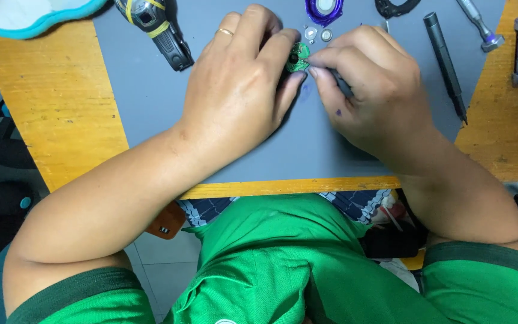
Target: The person is using precision tools like tweezers to assemble and inspect small electronic components, specifically a circuit board, into a watch housing.
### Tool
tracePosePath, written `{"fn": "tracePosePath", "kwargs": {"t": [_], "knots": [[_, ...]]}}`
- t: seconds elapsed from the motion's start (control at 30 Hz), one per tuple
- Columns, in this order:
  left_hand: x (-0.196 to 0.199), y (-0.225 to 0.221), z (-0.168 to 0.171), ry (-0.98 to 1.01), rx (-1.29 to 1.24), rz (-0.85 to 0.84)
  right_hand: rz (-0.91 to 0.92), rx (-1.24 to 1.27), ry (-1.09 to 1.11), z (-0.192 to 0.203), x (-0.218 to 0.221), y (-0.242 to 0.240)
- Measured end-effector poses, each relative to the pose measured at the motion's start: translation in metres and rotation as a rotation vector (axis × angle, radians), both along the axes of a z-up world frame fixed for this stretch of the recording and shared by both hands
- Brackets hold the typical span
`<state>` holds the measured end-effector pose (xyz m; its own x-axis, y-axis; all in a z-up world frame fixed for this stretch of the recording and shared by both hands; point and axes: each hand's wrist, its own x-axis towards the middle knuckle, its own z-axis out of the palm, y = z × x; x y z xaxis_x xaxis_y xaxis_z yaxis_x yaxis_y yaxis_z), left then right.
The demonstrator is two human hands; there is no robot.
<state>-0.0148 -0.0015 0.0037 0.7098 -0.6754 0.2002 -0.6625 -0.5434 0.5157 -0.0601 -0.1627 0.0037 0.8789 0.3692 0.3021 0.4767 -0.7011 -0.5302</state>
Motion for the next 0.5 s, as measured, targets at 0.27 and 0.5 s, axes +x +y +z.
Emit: {"fn": "tracePosePath", "kwargs": {"t": [0.27,0.5], "knots": [[0.0,-0.002,-0.003,-0.044,-0.022,-0.003,-0.051,0.026,0.017,0.007,0.001,-0.003],[0.0,-0.002,0.0,-0.107,-0.044,-0.062,-0.372,0.479,0.162,0.016,0.0,-0.017]]}}
